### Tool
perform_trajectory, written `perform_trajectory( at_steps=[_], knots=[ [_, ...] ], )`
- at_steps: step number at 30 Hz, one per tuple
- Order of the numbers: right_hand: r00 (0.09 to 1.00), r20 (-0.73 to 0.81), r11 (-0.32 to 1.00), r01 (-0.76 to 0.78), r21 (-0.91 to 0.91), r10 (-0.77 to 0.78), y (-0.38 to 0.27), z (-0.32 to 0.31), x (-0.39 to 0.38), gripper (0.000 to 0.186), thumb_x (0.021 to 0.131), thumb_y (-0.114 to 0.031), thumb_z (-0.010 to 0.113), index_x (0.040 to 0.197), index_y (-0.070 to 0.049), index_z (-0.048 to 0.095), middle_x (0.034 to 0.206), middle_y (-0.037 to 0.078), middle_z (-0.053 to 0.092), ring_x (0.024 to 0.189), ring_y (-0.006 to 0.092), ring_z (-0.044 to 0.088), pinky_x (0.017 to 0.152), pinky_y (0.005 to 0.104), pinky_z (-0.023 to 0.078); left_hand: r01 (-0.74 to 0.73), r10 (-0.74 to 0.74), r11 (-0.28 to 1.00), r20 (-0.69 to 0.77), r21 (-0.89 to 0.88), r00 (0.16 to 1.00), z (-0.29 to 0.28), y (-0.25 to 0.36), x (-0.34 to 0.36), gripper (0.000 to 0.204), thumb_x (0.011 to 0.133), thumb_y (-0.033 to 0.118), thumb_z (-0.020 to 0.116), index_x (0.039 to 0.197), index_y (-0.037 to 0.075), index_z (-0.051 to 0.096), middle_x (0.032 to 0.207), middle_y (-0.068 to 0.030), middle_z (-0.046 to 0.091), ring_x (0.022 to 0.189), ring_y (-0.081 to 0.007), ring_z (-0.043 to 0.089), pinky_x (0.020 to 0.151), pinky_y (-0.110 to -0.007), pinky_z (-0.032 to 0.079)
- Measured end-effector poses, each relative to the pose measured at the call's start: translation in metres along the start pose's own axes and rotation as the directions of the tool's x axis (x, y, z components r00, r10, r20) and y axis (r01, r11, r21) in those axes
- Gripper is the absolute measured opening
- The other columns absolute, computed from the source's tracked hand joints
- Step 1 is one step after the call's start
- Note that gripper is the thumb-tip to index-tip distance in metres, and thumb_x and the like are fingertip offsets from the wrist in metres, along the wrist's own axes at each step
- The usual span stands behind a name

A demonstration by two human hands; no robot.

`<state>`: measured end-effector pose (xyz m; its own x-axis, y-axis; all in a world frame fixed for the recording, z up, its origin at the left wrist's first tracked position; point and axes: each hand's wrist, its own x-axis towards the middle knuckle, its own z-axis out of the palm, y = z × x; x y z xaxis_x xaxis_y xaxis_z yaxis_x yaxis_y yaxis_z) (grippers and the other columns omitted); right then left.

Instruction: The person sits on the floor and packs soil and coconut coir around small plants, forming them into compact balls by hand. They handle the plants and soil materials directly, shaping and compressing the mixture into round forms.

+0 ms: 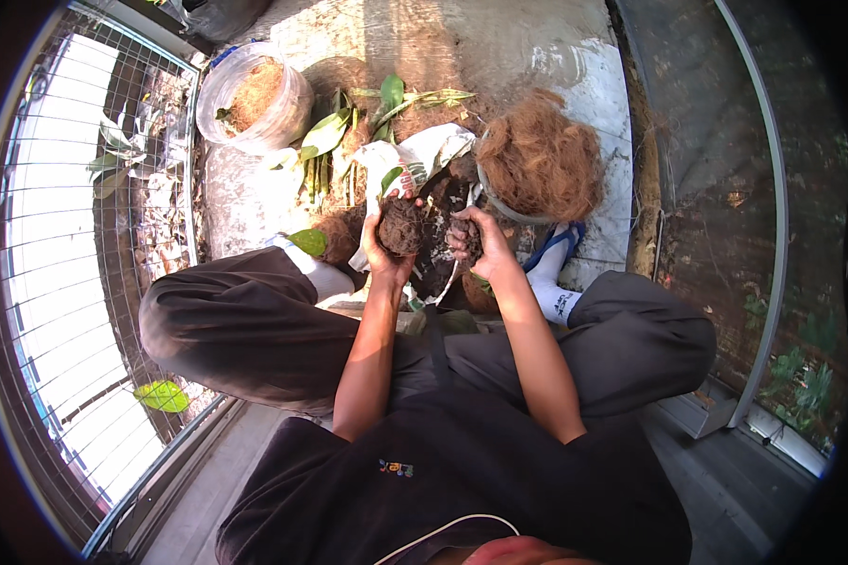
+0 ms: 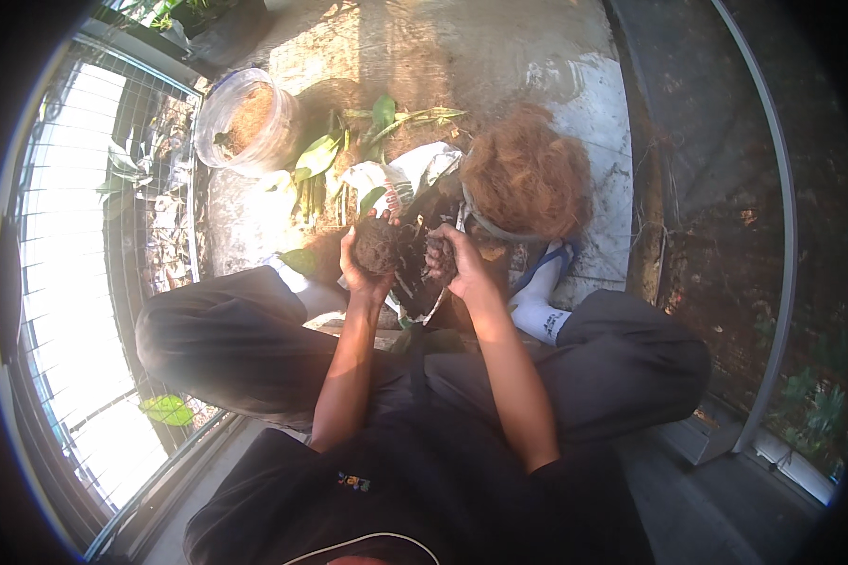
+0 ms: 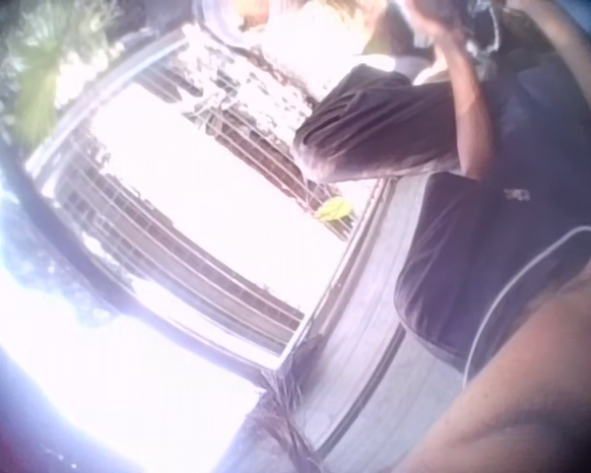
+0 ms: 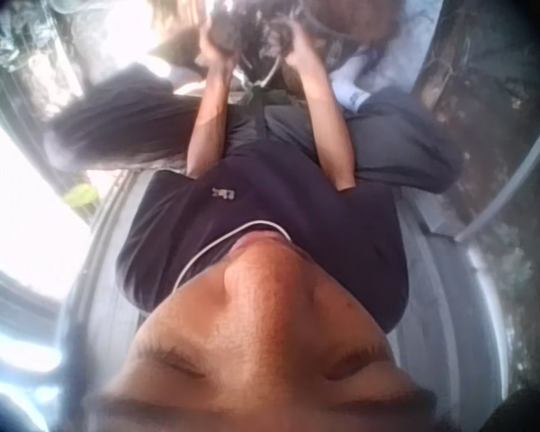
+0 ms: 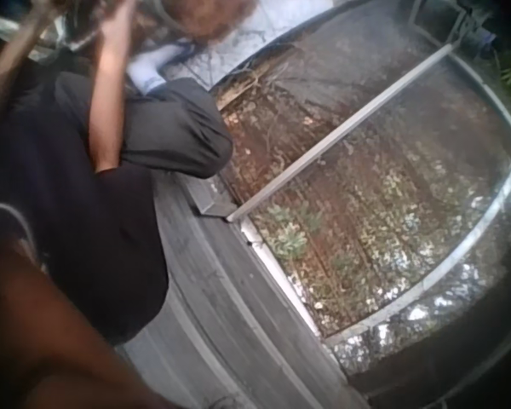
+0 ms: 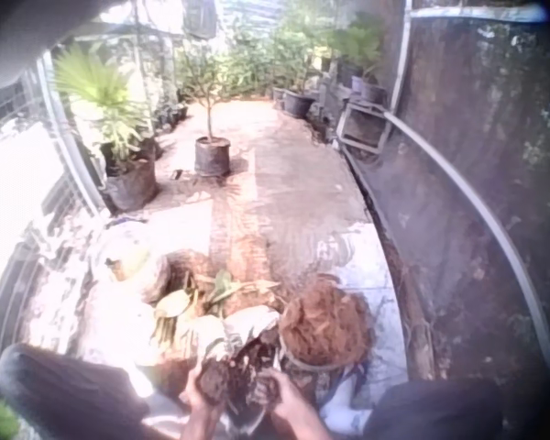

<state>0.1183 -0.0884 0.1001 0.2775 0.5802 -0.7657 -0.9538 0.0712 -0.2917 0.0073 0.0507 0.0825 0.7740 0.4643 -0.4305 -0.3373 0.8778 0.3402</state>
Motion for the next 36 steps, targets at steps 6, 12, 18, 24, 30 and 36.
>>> perform_trajectory(
  at_steps=[6, 12, 18, 24, 30, 36],
  knots=[
    [0.962, 0.270, 0.976, -0.026, 0.218, -0.035, 0.002, 0.000, -0.001, 0.011, 0.078, -0.017, 0.057, 0.087, -0.012, 0.052, 0.087, 0.007, 0.049, 0.054, 0.0134, 0.040, 0.042, 0.0241, 0.031, 0.048, -0.049, 0.998, 0.023, 0.045, 0.999, 0.002, -0.007, -0.003, 0.057, 0.090, 0.045, 0.056, 0.131, 0.007, 0.054, 0.127, -0.0124, 0.061, 0.114, -0.0266, 0.059, 0.099, -0.040, 0.047],
    [0.969, 0.142, 0.943, 0.151, 0.298, -0.200, 0.019, 0.021, 0.013, 0.012, 0.082, -0.022, 0.055, 0.083, -0.010, 0.054, 0.084, 0.009, 0.056, 0.052, 0.0157, 0.044, 0.044, 0.0260, 0.035, 0.050, -0.052, 0.993, 0.018, 0.104, 0.998, 0.000, -0.007, -0.002, 0.055, 0.088, 0.043, 0.057, 0.130, 0.008, 0.055, 0.122, -0.0113, 0.063, 0.112, -0.0260, 0.060, 0.097, -0.040, 0.047],
    [0.968, -0.024, 0.852, 0.231, 0.470, -0.249, 0.020, 0.005, 0.023, 0.055, 0.101, -0.051, 0.045, 0.059, -0.017, 0.034, 0.054, -0.002, 0.034, 0.040, 0.0117, 0.032, 0.037, 0.0248, 0.026, 0.103, -0.087, 0.983, -0.102, 0.155, 0.991, 0.000, -0.022, -0.005, 0.048, 0.093, 0.041, 0.054, 0.128, 0.008, 0.057, 0.121, -0.0103, 0.064, 0.112, -0.0241, 0.061, 0.098, -0.040, 0.047],
    [0.813, -0.057, 0.785, 0.575, 0.229, -0.579, 0.018, -0.006, 0.026, 0.053, 0.104, -0.043, 0.043, 0.060, -0.015, 0.037, 0.054, 0.000, 0.037, 0.039, 0.0129, 0.036, 0.035, 0.0269, 0.030, 0.292, -0.260, 0.951, -0.247, 0.105, 0.934, 0.002, -0.046, -0.010, 0.044, 0.090, 0.040, 0.062, 0.121, 0.008, 0.062, 0.112, -0.0092, 0.069, 0.100, -0.0239, 0.066, 0.092, -0.041, 0.052],
    [0.551, -0.120, 0.546, 0.730, -0.411, -0.826, 0.030, 0.008, 0.022, 0.028, 0.100, -0.020, 0.058, 0.083, 0.000, 0.067, 0.076, 0.003, 0.067, 0.070, 0.0122, 0.060, 0.068, 0.0279, 0.046, 0.383, -0.356, 0.915, -0.195, 0.126, 0.914, 0.007, -0.050, -0.014, 0.048, 0.090, 0.043, 0.062, 0.123, 0.008, 0.062, 0.115, -0.0094, 0.068, 0.102, -0.0239, 0.065, 0.094, -0.039, 0.051],
    [0.430, 0.171, 0.272, 0.784, -0.558, -0.887, 0.040, 0.024, 0.010, 0.021, 0.097, -0.012, 0.057, 0.088, 0.004, 0.066, 0.083, 0.012, 0.067, 0.078, 0.0187, 0.062, 0.074, 0.0330, 0.048, 0.296, -0.275, 0.943, -0.143, 0.150, 0.951, -0.009, -0.044, -0.006, 0.050, 0.093, 0.052, 0.058, 0.122, 0.011, 0.062, 0.114, -0.0084, 0.067, 0.103, -0.0234, 0.065, 0.093, -0.040, 0.053]
  ],
)
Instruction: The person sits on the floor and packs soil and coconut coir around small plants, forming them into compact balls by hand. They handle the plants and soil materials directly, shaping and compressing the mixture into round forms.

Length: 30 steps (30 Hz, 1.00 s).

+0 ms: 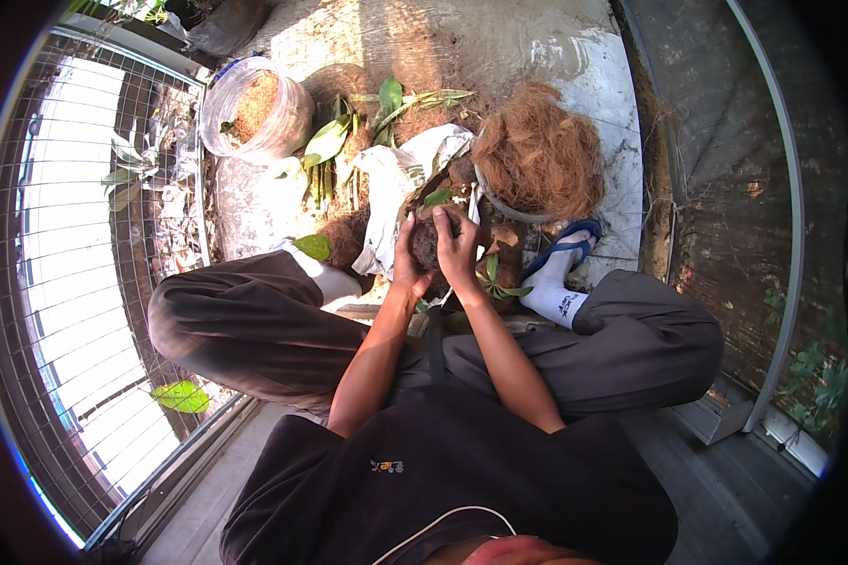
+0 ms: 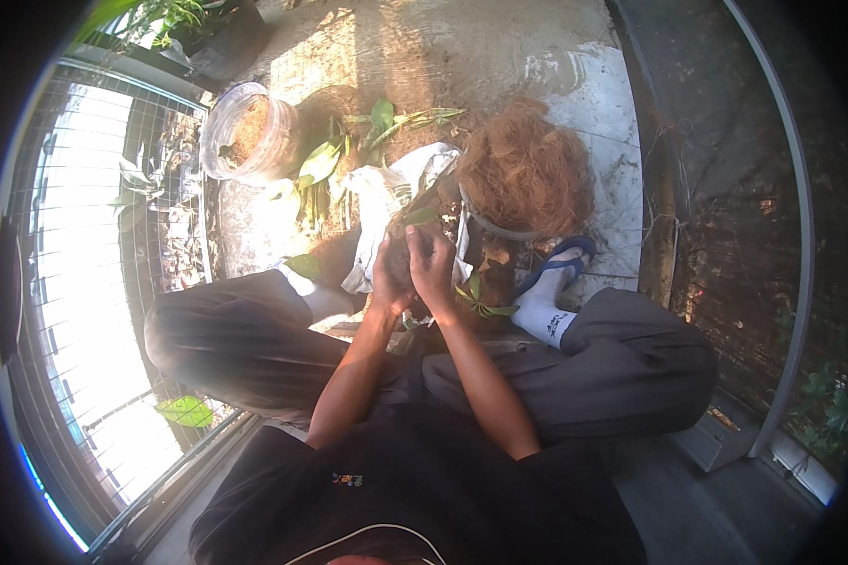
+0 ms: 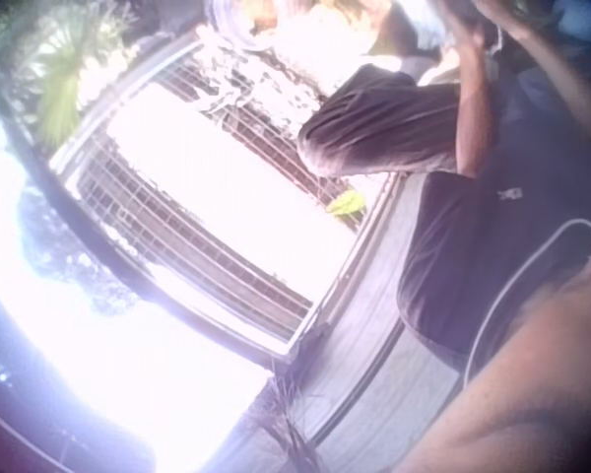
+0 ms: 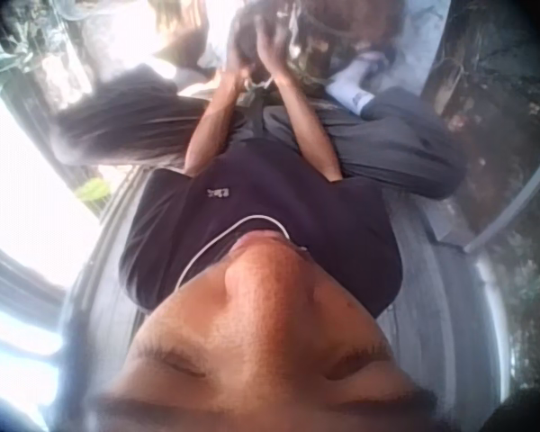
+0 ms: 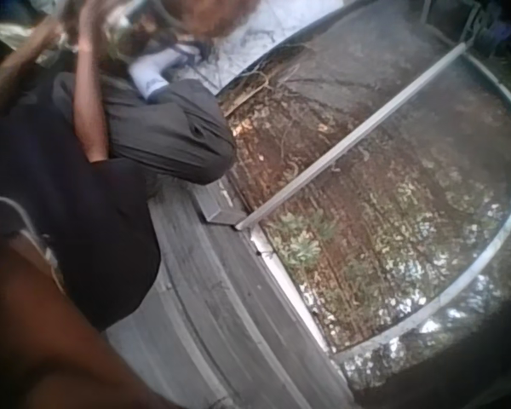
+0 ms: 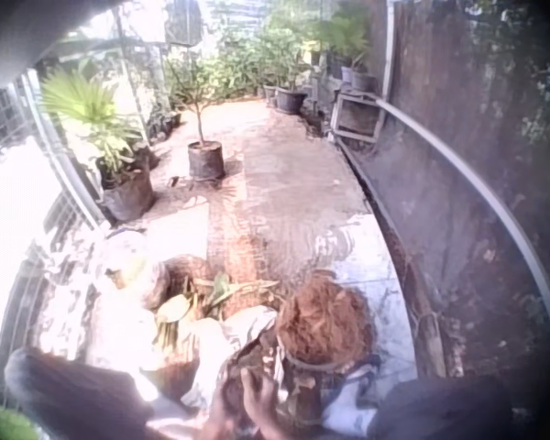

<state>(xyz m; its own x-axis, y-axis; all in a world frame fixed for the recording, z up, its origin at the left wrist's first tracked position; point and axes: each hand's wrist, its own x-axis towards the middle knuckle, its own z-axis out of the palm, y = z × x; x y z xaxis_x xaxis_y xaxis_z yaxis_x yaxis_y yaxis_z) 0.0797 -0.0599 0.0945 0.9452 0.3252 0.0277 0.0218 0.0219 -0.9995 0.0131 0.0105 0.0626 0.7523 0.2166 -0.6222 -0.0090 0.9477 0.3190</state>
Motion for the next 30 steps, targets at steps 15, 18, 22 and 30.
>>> perform_trajectory(
  at_steps=[15, 18, 22, 30],
  knots=[
    [0.949, 0.153, 0.929, 0.303, -0.210, -0.275, 0.009, 0.013, -0.013, 0.034, 0.089, -0.007, 0.047, 0.118, 0.003, 0.063, 0.121, 0.022, 0.063, 0.112, 0.0379, 0.060, 0.099, 0.0435, 0.045, -0.130, 0.133, 0.989, 0.044, -0.065, 0.990, -0.008, 0.002, -0.001, 0.056, 0.096, 0.052, 0.055, 0.136, 0.012, 0.052, 0.122, -0.0075, 0.061, 0.110, -0.0221, 0.060, 0.097, -0.037, 0.051],
    [0.943, 0.198, 0.904, 0.317, -0.287, -0.267, -0.004, 0.015, -0.013, 0.040, 0.090, -0.010, 0.046, 0.125, 0.003, 0.060, 0.129, 0.022, 0.058, 0.119, 0.0401, 0.056, 0.104, 0.0454, 0.042, -0.143, 0.143, 0.990, 0.028, 0.008, 0.989, -0.017, 0.002, 0.001, 0.055, 0.098, 0.050, 0.052, 0.137, 0.011, 0.050, 0.122, -0.0084, 0.060, 0.110, -0.0204, 0.060, 0.093, -0.036, 0.052],
    [0.925, 0.193, 0.836, 0.378, -0.398, -0.327, -0.002, 0.019, -0.018, 0.045, 0.098, -0.020, 0.040, 0.129, 0.006, 0.058, 0.133, 0.025, 0.057, 0.125, 0.0421, 0.053, 0.109, 0.0461, 0.039, -0.105, 0.106, 0.994, 0.066, -0.007, 0.992, -0.028, 0.000, 0.005, 0.056, 0.096, 0.040, 0.061, 0.140, 0.008, 0.049, 0.128, -0.0091, 0.058, 0.112, -0.0201, 0.059, 0.096, -0.032, 0.050],
    [0.930, 0.156, 0.861, 0.367, -0.351, -0.333, -0.006, 0.020, -0.029, 0.056, 0.097, -0.026, 0.042, 0.141, 0.009, 0.042, 0.142, 0.028, 0.046, 0.130, 0.0432, 0.046, 0.110, 0.0485, 0.035, -0.125, 0.120, 0.987, 0.059, 0.099, 0.991, -0.031, 0.006, 0.000, 0.046, 0.095, 0.031, 0.061, 0.131, 0.004, 0.055, 0.119, -0.0103, 0.062, 0.104, -0.0190, 0.061, 0.092, -0.030, 0.050]
  ],
)
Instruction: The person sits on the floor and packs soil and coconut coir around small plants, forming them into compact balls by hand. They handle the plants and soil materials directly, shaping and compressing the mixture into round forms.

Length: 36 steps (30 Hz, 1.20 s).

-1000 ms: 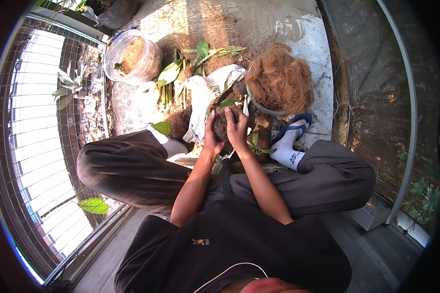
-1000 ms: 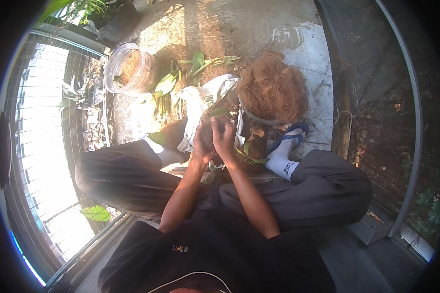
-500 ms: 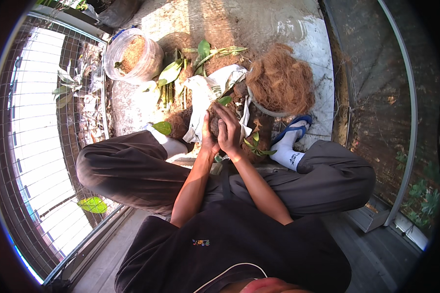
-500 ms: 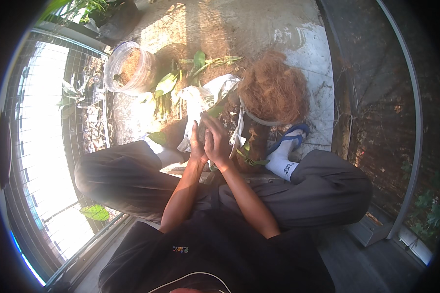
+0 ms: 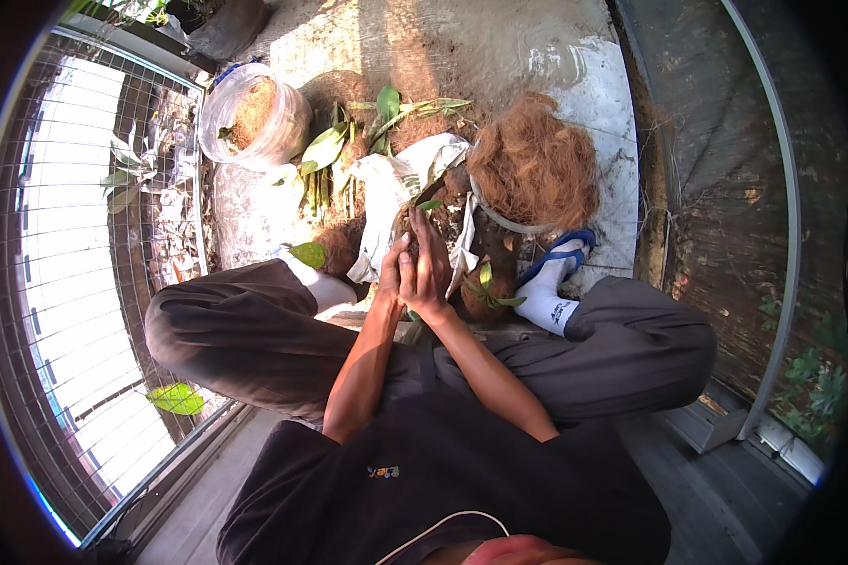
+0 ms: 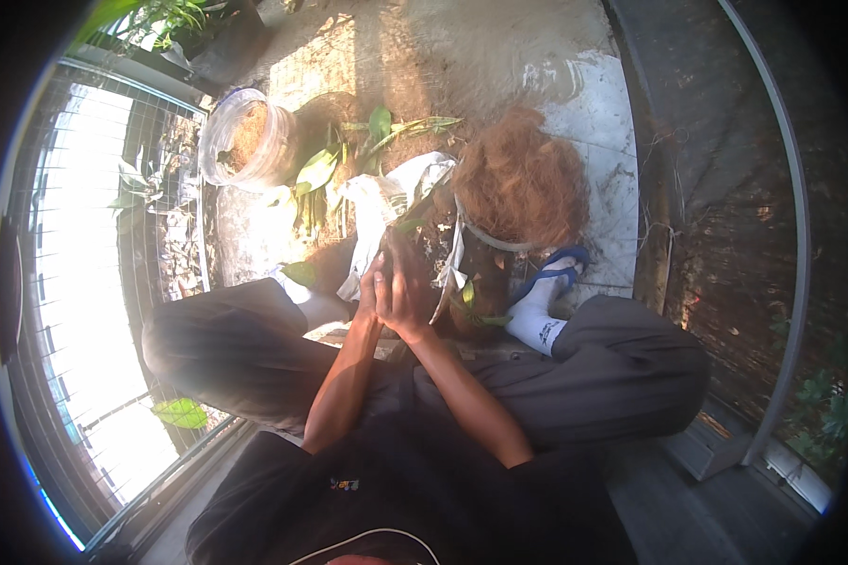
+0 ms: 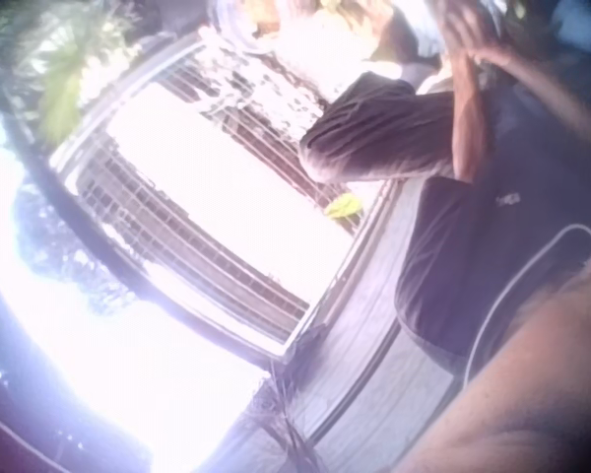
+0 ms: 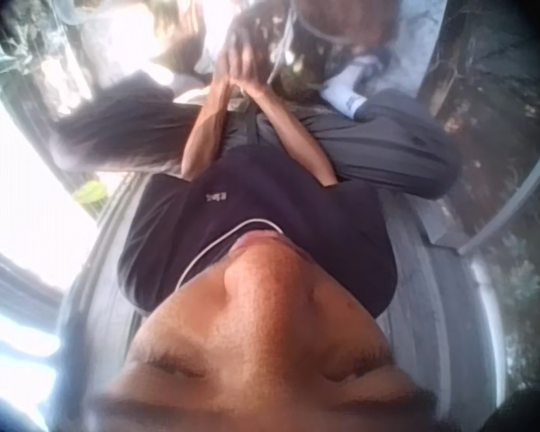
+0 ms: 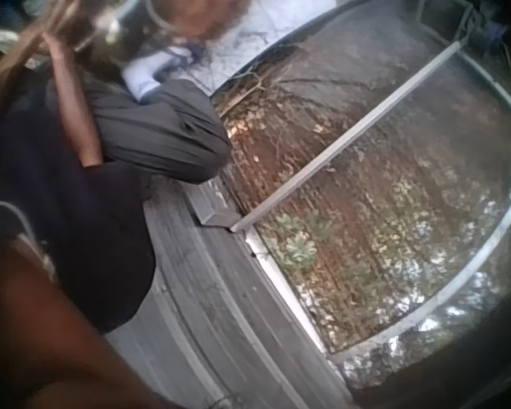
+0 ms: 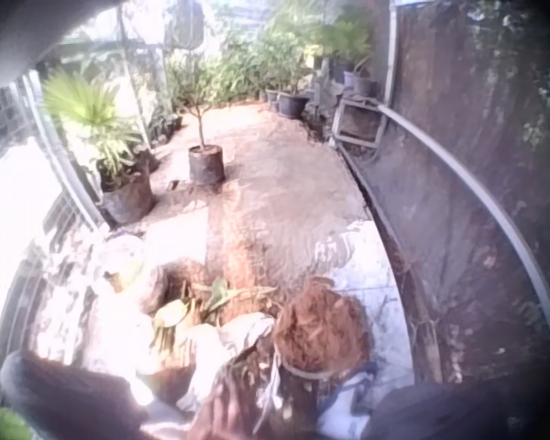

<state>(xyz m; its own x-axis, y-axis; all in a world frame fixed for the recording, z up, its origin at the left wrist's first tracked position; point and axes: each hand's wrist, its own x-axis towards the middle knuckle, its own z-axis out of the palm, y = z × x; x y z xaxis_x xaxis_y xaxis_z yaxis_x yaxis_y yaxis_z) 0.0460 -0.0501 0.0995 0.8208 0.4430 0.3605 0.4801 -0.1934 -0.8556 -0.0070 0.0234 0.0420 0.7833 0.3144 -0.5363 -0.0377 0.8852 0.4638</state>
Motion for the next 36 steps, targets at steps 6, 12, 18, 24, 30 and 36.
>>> perform_trajectory(
  at_steps=[6, 12, 18, 24, 30, 36],
  knots=[
    [0.998, 0.048, 0.997, -0.033, -0.068, 0.036, -0.002, 0.008, -0.006, 0.055, 0.099, -0.029, 0.038, 0.142, 0.005, 0.044, 0.146, 0.030, 0.041, 0.136, 0.0446, 0.039, 0.114, 0.0516, 0.029, 0.023, -0.020, 0.999, 0.048, -0.042, 0.999, -0.004, 0.005, 0.001, 0.049, 0.093, 0.032, 0.062, 0.130, 0.002, 0.055, 0.117, -0.0120, 0.063, 0.101, -0.0207, 0.062, 0.089, -0.030, 0.051],
    [0.999, 0.034, 0.990, 0.000, -0.143, 0.005, 0.014, 0.011, -0.012, 0.050, 0.098, -0.022, 0.040, 0.141, 0.003, 0.047, 0.147, 0.028, 0.042, 0.137, 0.0432, 0.039, 0.114, 0.0499, 0.032, -0.007, 0.007, 0.999, 0.011, -0.054, 1.000, -0.007, -0.001, 0.000, 0.050, 0.092, 0.032, 0.063, 0.131, 0.001, 0.055, 0.117, -0.0123, 0.063, 0.101, -0.0212, 0.062, 0.088, -0.030, 0.051],
    [0.996, -0.058, 0.990, 0.055, -0.131, -0.063, 0.028, 0.009, -0.022, 0.046, 0.094, -0.011, 0.043, 0.137, 0.007, 0.049, 0.142, 0.027, 0.047, 0.133, 0.0429, 0.046, 0.110, 0.0480, 0.039, 0.154, -0.156, 0.987, 0.064, 0.042, 0.986, -0.025, -0.002, 0.010, 0.038, 0.090, 0.028, 0.065, 0.119, 0.004, 0.062, 0.106, -0.0093, 0.067, 0.088, -0.0149, 0.064, 0.072, -0.024, 0.053],
    [0.993, -0.059, 0.980, 0.092, -0.175, -0.104, 0.033, 0.014, -0.026, 0.050, 0.096, -0.017, 0.039, 0.138, 0.008, 0.046, 0.141, 0.028, 0.048, 0.130, 0.0448, 0.048, 0.110, 0.0512, 0.038, 0.228, -0.225, 0.974, 0.164, 0.004, 0.961, -0.035, -0.002, 0.012, 0.039, 0.091, 0.027, 0.063, 0.122, 0.004, 0.061, 0.107, -0.0082, 0.067, 0.084, -0.0130, 0.065, 0.067, -0.021, 0.053],
    [0.999, 0.012, 0.979, 0.043, -0.200, -0.042, 0.016, 0.010, -0.011, 0.048, 0.096, -0.019, 0.041, 0.136, 0.006, 0.051, 0.141, 0.022, 0.050, 0.134, 0.0441, 0.042, 0.114, 0.0509, 0.031, 0.136, -0.131, 0.991, 0.174, -0.017, 0.976, -0.041, 0.005, 0.017, 0.044, 0.094, 0.028, 0.060, 0.131, 0.005, 0.056, 0.118, -0.0102, 0.063, 0.103, -0.0184, 0.063, 0.092, -0.031, 0.051],
    [0.994, 0.110, 0.997, 0.001, -0.081, 0.008, 0.010, 0.005, 0.010, 0.046, 0.097, -0.022, 0.048, 0.136, 0.001, 0.053, 0.146, 0.020, 0.046, 0.139, 0.0463, 0.033, 0.116, 0.0530, 0.025, -0.030, 0.043, 0.993, 0.117, -0.111, 0.992, -0.004, 0.007, 0.012, 0.048, 0.096, 0.030, 0.060, 0.136, 0.004, 0.051, 0.123, -0.0107, 0.062, 0.113, -0.0200, 0.059, 0.098, -0.034, 0.048]
  ],
)
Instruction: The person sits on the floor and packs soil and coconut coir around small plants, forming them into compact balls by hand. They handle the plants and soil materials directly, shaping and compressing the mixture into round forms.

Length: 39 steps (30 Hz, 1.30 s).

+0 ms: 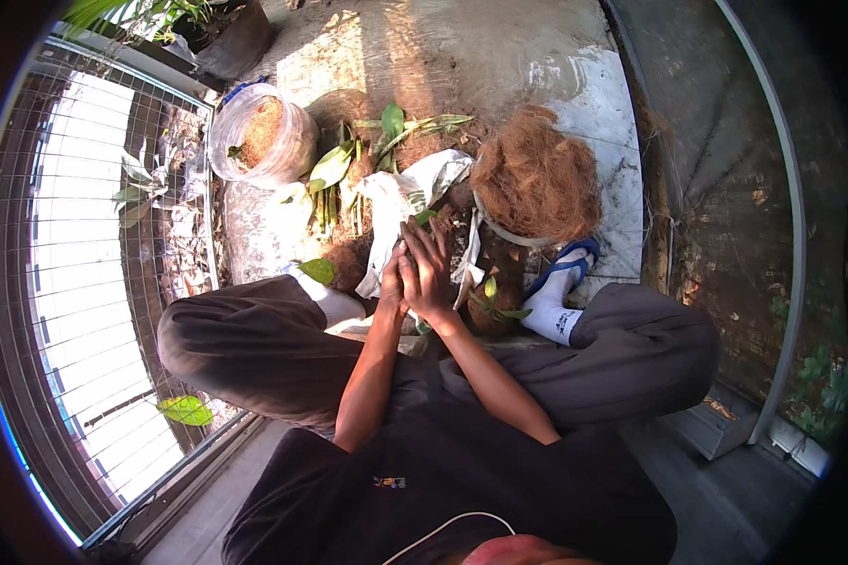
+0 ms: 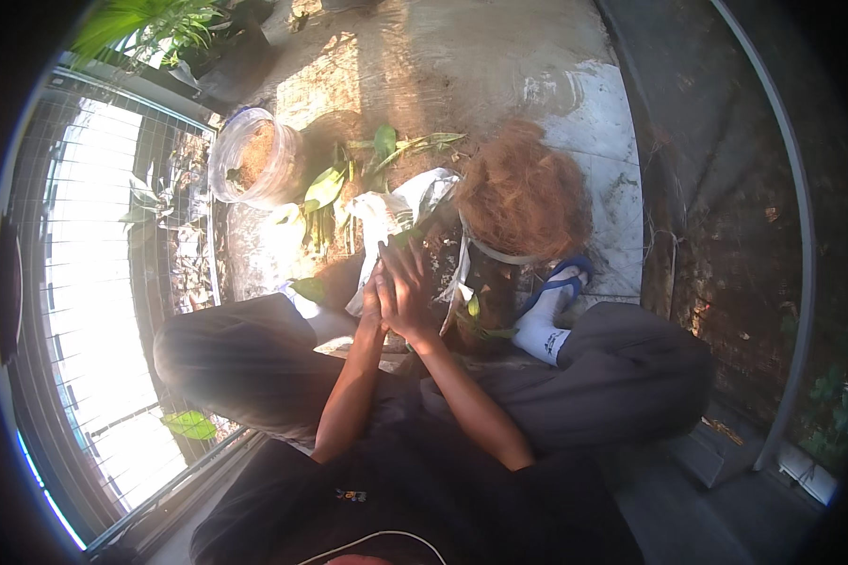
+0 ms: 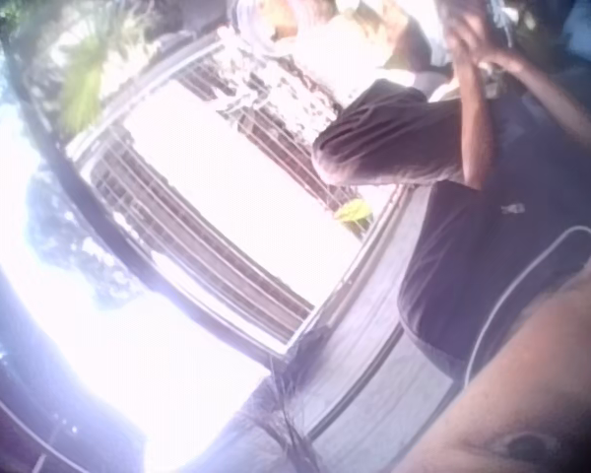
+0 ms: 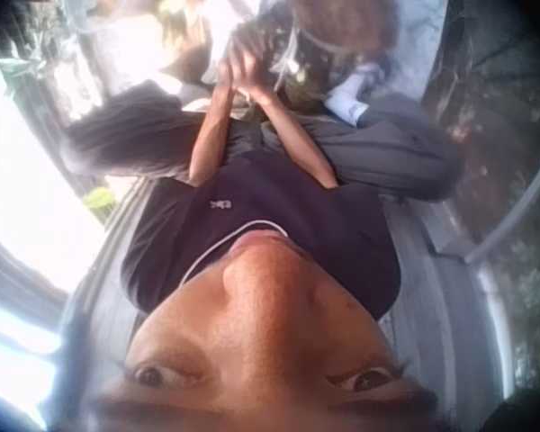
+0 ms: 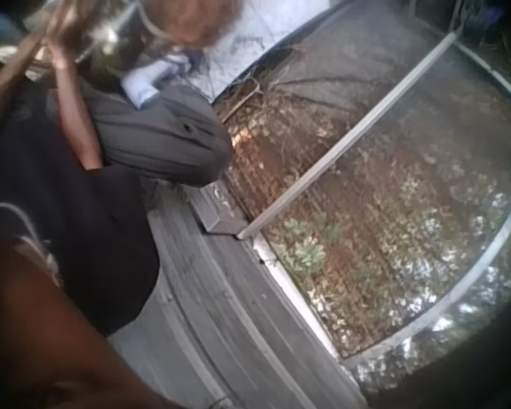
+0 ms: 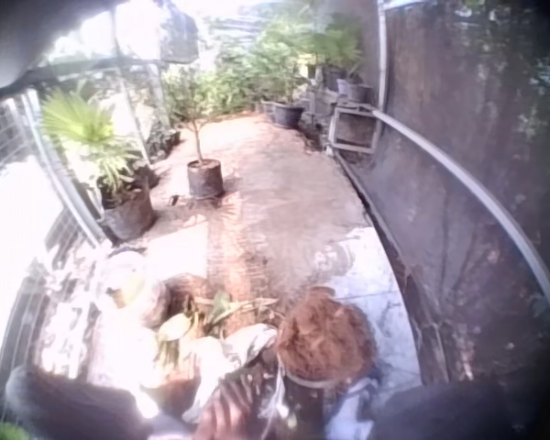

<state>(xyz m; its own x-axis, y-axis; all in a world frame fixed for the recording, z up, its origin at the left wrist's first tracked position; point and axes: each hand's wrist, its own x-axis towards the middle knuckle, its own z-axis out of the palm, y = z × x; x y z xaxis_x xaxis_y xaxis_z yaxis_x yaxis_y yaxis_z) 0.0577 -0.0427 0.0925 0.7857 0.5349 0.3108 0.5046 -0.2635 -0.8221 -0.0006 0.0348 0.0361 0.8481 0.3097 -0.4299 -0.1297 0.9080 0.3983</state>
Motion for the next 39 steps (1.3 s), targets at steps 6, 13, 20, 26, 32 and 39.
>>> perform_trajectory(
  at_steps=[6, 13, 20, 26, 32, 39],
  knots=[
    [0.963, -0.016, 0.887, -0.242, 0.393, 0.270, 0.007, 0.002, 0.003, 0.050, 0.104, -0.026, 0.039, 0.144, 0.003, 0.041, 0.148, 0.025, 0.041, 0.140, 0.0387, 0.037, 0.115, 0.0445, 0.029, -0.070, 0.086, 0.987, -0.105, 0.141, 0.991, 0.030, 0.006, -0.003, 0.039, 0.095, 0.023, 0.061, 0.126, 0.001, 0.056, 0.116, -0.0120, 0.066, 0.100, -0.0207, 0.066, 0.090, -0.034, 0.053],
    [0.665, 0.123, 0.549, -0.695, 0.465, 0.737, 0.048, 0.031, -0.034, 0.057, 0.108, -0.036, 0.032, 0.140, 0.009, 0.044, 0.144, 0.027, 0.045, 0.139, 0.0335, 0.039, 0.115, 0.0358, 0.029, -0.150, 0.338, 0.683, -0.127, 0.715, 0.932, 0.011, -0.015, 0.004, 0.033, 0.084, 0.008, 0.074, 0.114, -0.003, 0.063, 0.105, -0.0082, 0.068, 0.096, -0.0137, 0.063, 0.087, -0.028, 0.050],
    [0.600, 0.262, 0.235, -0.623, 0.746, 0.756, 0.090, 0.041, -0.043, 0.054, 0.107, -0.039, 0.035, 0.135, 0.005, 0.049, 0.138, 0.018, 0.052, 0.128, 0.0254, 0.048, 0.110, 0.0350, 0.035, -0.241, 0.552, 0.339, 0.016, 0.909, 0.834, 0.022, -0.021, 0.002, 0.033, 0.092, 0.020, 0.065, 0.113, -0.005, 0.065, 0.100, -0.0141, 0.070, 0.091, -0.0197, 0.064, 0.089, -0.031, 0.048],
    [0.382, 0.322, 0.109, -0.773, 0.626, 0.866, 0.091, 0.050, -0.052, 0.043, 0.105, -0.031, 0.037, 0.127, -0.001, 0.059, 0.126, 0.008, 0.063, 0.114, 0.0200, 0.058, 0.100, 0.0304, 0.043, 0.029, 0.557, 0.262, -0.176, 0.965, 0.812, 0.025, -0.027, -0.005, 0.033, 0.097, 0.024, 0.057, 0.110, -0.005, 0.066, 0.096, -0.0224, 0.070, 0.089, -0.0280, 0.067, 0.081, -0.037, 0.050],
    [0.366, 0.658, -0.258, -0.711, 0.654, 0.658, 0.117, 0.055, -0.077, 0.038, 0.102, -0.034, 0.043, 0.114, -0.008, 0.066, 0.109, 0.005, 0.068, 0.101, 0.0175, 0.063, 0.090, 0.0320, 0.050, 0.114, 0.639, 0.040, -0.113, 0.993, 0.761, 0.022, -0.037, -0.010, 0.031, 0.091, 0.024, 0.061, 0.100, -0.005, 0.069, 0.098, -0.0272, 0.068, 0.102, -0.0435, 0.062, 0.092, -0.046, 0.048],
    [0.382, 0.576, -0.080, -0.781, 0.619, 0.723, 0.148, 0.083, -0.094, 0.030, 0.102, -0.029, 0.044, 0.107, -0.008, 0.065, 0.102, 0.001, 0.065, 0.092, 0.0128, 0.059, 0.081, 0.0295, 0.049, 0.104, 0.680, 0.226, -0.233, 0.969, 0.695, 0.025, -0.039, -0.017, 0.035, 0.086, 0.025, 0.068, 0.105, -0.005, 0.066, 0.099, -0.0263, 0.068, 0.098, -0.0408, 0.065, 0.091, -0.043, 0.048]
  ],
)
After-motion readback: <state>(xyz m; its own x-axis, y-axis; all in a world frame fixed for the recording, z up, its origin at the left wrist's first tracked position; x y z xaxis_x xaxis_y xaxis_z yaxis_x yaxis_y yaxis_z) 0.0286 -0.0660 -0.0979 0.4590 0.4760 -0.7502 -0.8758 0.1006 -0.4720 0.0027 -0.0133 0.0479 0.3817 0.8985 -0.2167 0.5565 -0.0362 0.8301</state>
